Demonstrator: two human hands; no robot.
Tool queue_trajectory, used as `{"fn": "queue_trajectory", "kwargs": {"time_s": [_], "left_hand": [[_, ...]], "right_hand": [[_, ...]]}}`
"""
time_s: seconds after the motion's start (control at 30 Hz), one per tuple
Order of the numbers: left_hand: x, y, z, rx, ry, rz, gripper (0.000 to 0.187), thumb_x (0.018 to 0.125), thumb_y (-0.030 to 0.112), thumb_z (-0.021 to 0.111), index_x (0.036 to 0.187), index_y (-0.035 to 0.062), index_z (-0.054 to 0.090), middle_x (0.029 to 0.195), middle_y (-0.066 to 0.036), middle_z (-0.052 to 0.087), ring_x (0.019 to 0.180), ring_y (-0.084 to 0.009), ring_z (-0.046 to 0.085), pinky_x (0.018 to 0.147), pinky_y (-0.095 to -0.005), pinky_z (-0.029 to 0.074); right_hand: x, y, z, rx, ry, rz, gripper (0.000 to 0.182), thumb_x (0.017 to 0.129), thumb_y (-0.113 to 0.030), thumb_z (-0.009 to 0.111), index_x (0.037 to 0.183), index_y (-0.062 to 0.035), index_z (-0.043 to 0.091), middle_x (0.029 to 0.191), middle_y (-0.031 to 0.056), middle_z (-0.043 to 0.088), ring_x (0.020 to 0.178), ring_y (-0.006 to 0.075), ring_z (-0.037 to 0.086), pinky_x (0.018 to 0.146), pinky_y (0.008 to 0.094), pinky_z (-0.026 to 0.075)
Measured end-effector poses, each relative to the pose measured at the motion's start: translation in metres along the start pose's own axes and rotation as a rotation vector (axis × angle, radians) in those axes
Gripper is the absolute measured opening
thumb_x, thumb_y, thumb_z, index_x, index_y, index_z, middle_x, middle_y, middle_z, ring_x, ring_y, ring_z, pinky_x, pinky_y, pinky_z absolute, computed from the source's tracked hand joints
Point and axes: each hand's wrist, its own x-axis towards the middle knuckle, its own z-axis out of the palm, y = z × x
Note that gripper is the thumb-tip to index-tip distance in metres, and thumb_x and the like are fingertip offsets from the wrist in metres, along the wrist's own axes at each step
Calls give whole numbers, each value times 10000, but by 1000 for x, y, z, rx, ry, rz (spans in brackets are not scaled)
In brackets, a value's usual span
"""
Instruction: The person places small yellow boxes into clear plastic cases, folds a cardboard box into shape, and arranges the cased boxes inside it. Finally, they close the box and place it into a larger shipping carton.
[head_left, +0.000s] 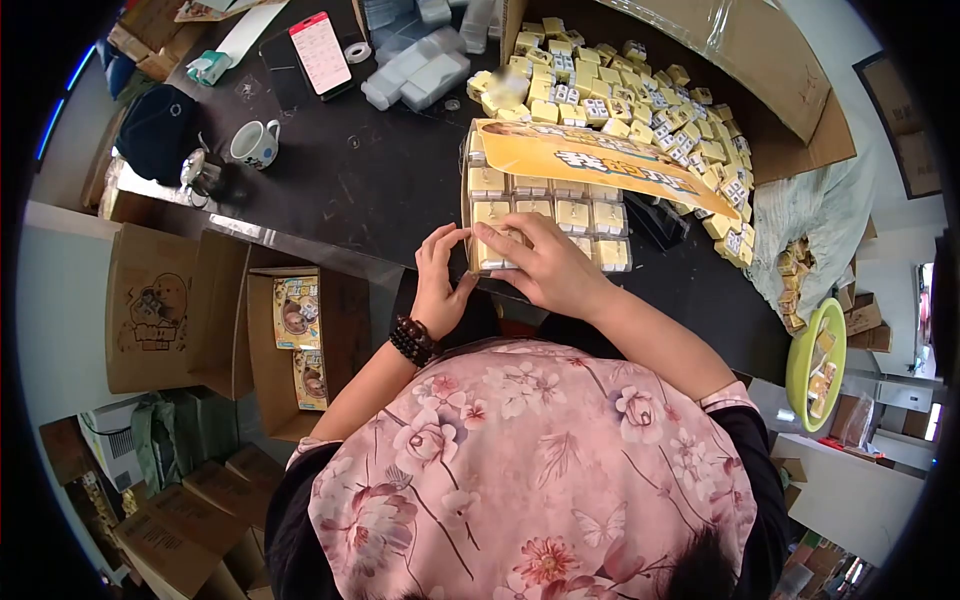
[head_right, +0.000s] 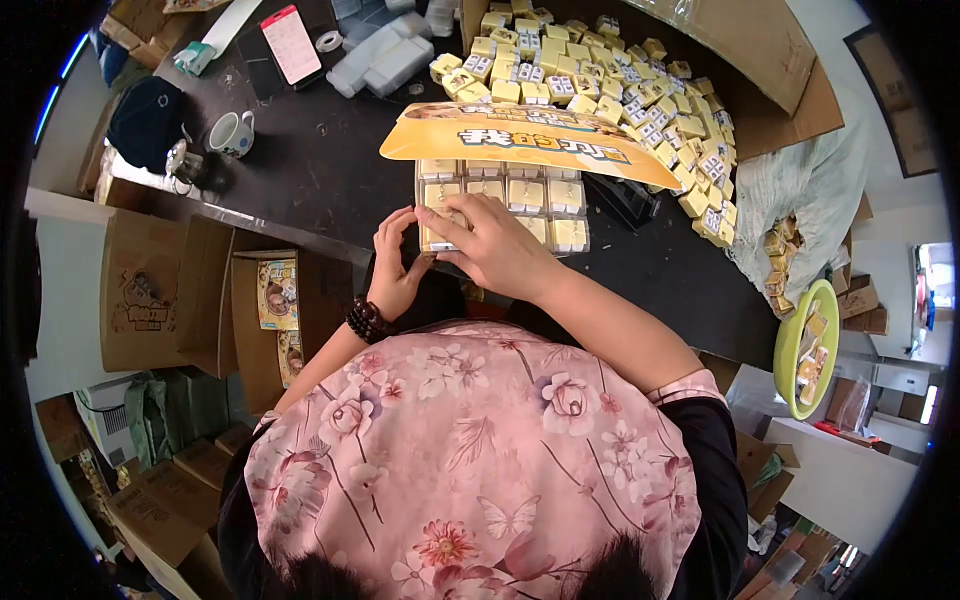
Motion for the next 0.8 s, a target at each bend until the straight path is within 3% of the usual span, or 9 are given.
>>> {"fn": "queue_trajectory", "kwargs": {"time_s": [0.1, 0.17, 0.23, 0.27, 0.33, 0.4, 0.47, 0.73, 0.8], "left_hand": [[0, 0, 1, 11, 8, -2, 608, 768, -34, 665, 1331, 87, 471, 1408, -184, 399, 1299, -373, 363, 1102, -455, 305], [-3, -1, 1, 34, 49, 22, 603, 770, -19, 669, 1331, 86, 472, 1397, -183, 406, 1285, -374, 374, 1098, -457, 306], [-5, 5, 1, 85, 128, 124, 589, 770, 17, 683, 1320, 82, 483, 1370, -178, 424, 1253, -369, 395, 1074, -458, 319], [-7, 11, -1, 112, 164, 201, 579, 768, 39, 694, 1310, 79, 494, 1355, -173, 434, 1236, -363, 406, 1055, -456, 331], [0, 31, -4, 293, 80, 325, 578, 750, 148, 755, 1284, 88, 541, 1319, -145, 455, 1208, -333, 417, 1015, -448, 332], [8, 45, 4, 439, 31, 373, 575, 755, 266, 783, 1268, 107, 580, 1312, -115, 464, 1204, -318, 418, 1014, -445, 311], [12, 40, 8, 496, 22, 413, 558, 764, 277, 777, 1262, 108, 590, 1312, -99, 468, 1195, -311, 421, 1004, -444, 313], [17, 29, -16, 497, -48, 407, 533, 762, 220, 779, 1238, 86, 579, 1265, -74, 486, 1124, -287, 451, 968, -414, 340], [19, 26, -23, 423, -69, 379, 573, 737, 192, 803, 1234, 68, 547, 1267, -106, 473, 1140, -318, 452, 983, -426, 355]], "right_hand": [[-2, -2, 0, 2, 9, 12, 627, 791, -84, 758, 1376, -127, 536, 1182, 120, 501, 1048, 310, 542, 883, 393, 489], [-6, -7, -6, 226, 10, 110, 609, 824, -43, 730, 1391, -125, 524, 1225, 115, 471, 1094, 282, 536, 926, 361, 479], [-7, -15, -19, 471, 231, 260, 628, 854, -7, 697, 1429, -88, 459, 1283, 90, 446, 1159, 235, 513, 999, 327, 435], [-10, -8, -16, 768, 399, 334, 673, 871, -7, 690, 1461, -34, 366, 1330, 87, 452, 1234, 211, 478, 1057, 317, 384], [-16, 2, -27, 863, 506, 364, 679, 873, -1, 690, 1449, 7, 331, 1358, 88, 462, 1274, 203, 458, 1075, 332, 370], [-27, 5, -32, 899, 503, 385, 653, 871, -13, 702, 1424, 9, 355, 1359, 99, 478, 1287, 206, 456, 1080, 341, 371], [-41, 8, -25, 1002, 442, 437, 645, 867, -22, 711, 1413, -7, 369, 1343, 93, 484, 1269, 199, 470, 1080, 343, 373], [-69, 27, -24, 921, 435, 494, 629, 842, -27, 739, 1379, -55, 412, 1339, 77, 464, 1240, 192, 483, 1055, 338, 396], [-67, 21, -31, 615, 258, 431, 631, 831, -51, 756, 1375, -77, 437, 1292, 73, 480, 1180, 197, 515, 1020, 341, 431]]}}
